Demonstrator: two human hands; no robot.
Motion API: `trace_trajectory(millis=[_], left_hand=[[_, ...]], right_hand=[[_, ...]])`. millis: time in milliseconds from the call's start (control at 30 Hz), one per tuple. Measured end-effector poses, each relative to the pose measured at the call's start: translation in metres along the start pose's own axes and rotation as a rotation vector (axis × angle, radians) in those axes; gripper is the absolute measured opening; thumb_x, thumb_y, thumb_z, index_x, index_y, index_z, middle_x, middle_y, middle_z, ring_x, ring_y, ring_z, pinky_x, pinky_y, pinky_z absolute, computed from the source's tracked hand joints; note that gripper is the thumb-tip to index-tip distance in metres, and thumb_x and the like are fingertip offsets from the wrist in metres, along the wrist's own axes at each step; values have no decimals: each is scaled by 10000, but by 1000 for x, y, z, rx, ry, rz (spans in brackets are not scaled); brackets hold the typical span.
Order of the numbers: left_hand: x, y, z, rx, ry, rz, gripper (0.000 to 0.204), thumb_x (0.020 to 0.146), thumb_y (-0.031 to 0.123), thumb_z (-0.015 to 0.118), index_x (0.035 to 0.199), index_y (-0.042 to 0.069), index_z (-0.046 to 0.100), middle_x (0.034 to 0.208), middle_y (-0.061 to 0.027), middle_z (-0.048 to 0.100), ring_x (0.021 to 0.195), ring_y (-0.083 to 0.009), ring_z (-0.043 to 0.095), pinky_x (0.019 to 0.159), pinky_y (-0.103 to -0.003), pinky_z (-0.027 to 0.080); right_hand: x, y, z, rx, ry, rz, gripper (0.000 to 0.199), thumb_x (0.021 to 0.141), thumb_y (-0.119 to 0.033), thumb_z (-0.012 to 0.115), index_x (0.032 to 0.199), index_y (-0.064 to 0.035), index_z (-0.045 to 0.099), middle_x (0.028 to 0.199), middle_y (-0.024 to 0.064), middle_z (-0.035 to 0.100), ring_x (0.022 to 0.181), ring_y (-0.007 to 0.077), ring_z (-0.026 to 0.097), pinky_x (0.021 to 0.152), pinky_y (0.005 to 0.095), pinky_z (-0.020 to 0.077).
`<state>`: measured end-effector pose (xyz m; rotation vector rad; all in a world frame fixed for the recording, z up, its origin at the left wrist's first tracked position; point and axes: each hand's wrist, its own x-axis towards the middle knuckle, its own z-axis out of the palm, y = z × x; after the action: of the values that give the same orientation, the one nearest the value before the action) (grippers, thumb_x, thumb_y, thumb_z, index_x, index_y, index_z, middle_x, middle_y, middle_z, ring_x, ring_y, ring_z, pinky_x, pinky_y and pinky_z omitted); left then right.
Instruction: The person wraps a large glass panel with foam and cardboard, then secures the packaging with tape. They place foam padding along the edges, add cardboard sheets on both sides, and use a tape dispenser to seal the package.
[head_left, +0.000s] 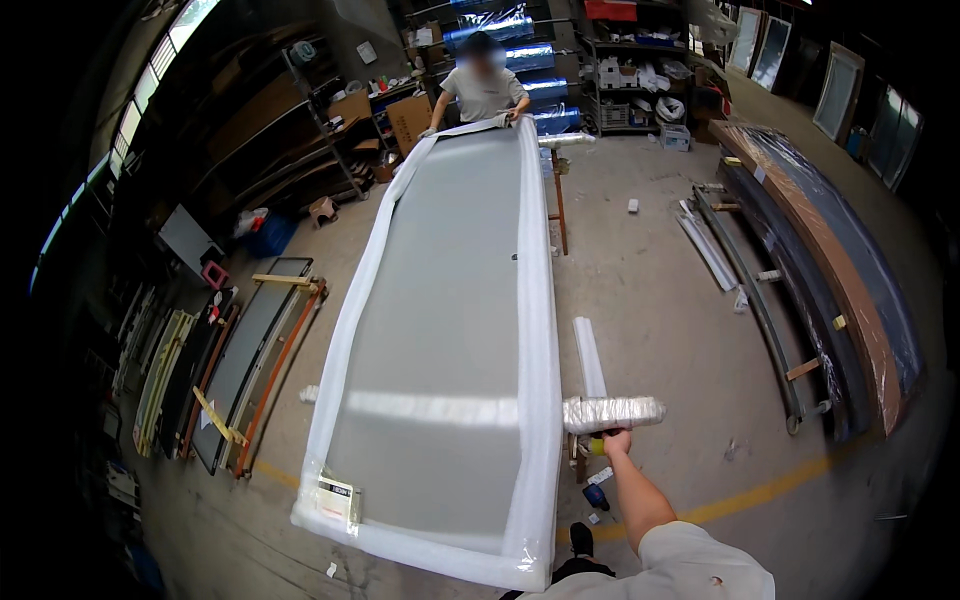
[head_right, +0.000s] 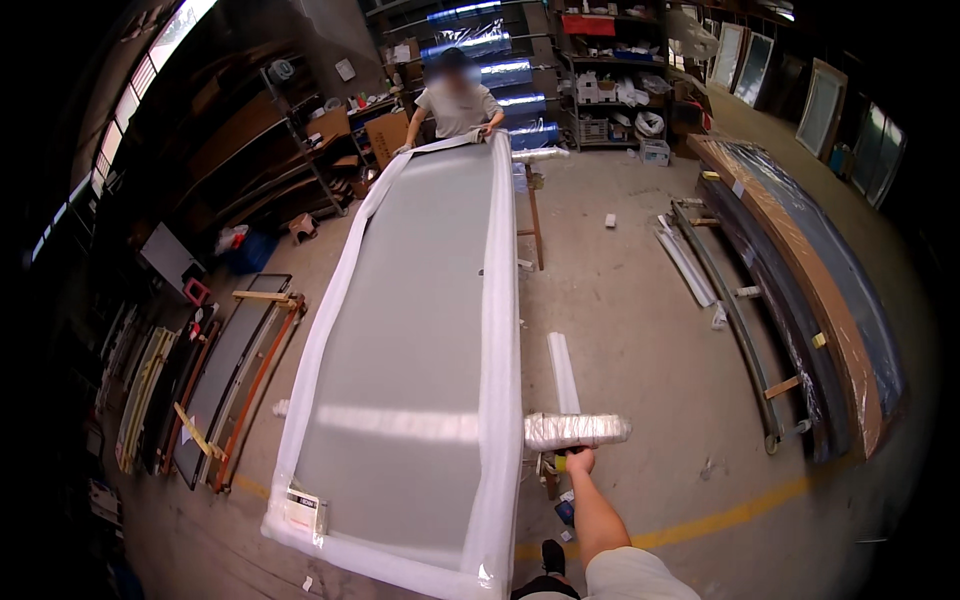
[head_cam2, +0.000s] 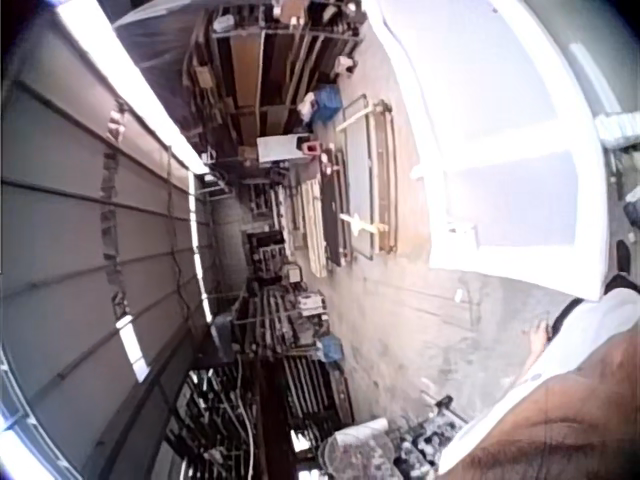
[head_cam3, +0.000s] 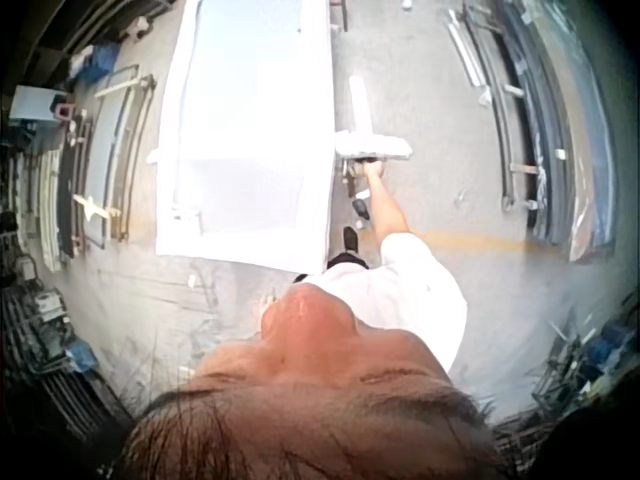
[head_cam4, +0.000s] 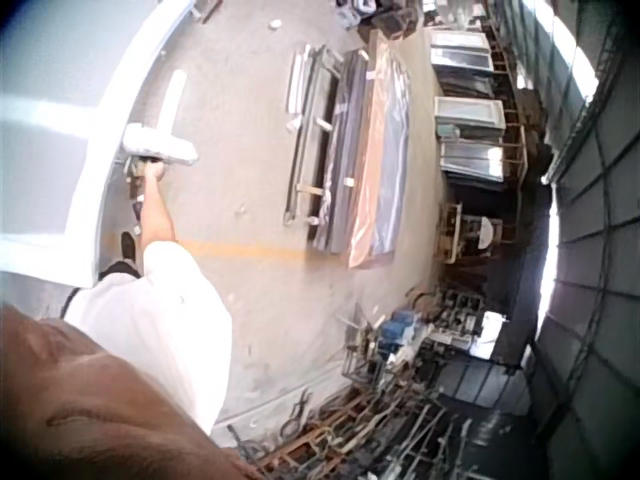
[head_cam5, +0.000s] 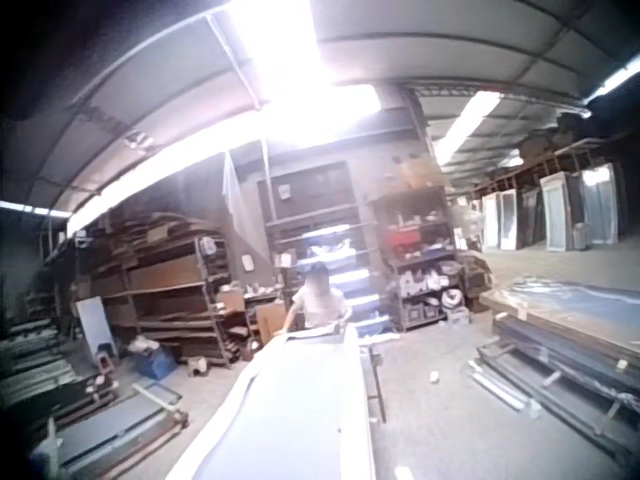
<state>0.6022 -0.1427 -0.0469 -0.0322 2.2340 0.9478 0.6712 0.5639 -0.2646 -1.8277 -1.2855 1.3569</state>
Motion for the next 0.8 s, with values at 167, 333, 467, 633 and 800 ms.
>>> trace_trajectory(millis=[167,333,467,633,800], left_hand=[[-35,-6,-27,-269,137,-132,277,1069,330,621,941,88,667,722,-48,591,622,-187,559,561,-386,496],[35,83,-101,-486,374,-3,276,1087,296,616,983,43,655,628,-10,525,500,-119,490,447,-308,426],[98,82,-210,-509,557,112,264,1105,278,599,1094,26,676,642,13,500,501,-85,463,451,-285,395],[256,72,-406,-303,851,390,331,1101,253,604,1281,-14,679,908,-19,649,795,-110,571,745,-285,497],[366,124,-459,102,668,416,603,1045,466,640,1439,10,626,1228,-221,738,1188,-363,693,1070,-440,504]], right_hand=[[-97,-51,9,-328,-62,-46,444,820,-123,772,1260,-68,748,1174,186,773,1095,354,739,975,430,569],[-125,-9,-8,-416,49,-255,456,900,-149,725,1349,-75,687,1307,260,673,1153,453,669,1022,494,538],[-194,41,-48,-249,-214,-154,479,967,-244,738,1392,-40,650,1309,185,695,1117,330,696,973,454,558],[-369,1,-71,115,-731,352,755,1050,-635,546,1552,-71,512,1488,122,612,1320,301,617,1108,466,510],[-448,-22,-49,303,-536,313,997,994,-829,423,1662,-92,358,1657,108,464,1490,315,476,1223,475,417]])
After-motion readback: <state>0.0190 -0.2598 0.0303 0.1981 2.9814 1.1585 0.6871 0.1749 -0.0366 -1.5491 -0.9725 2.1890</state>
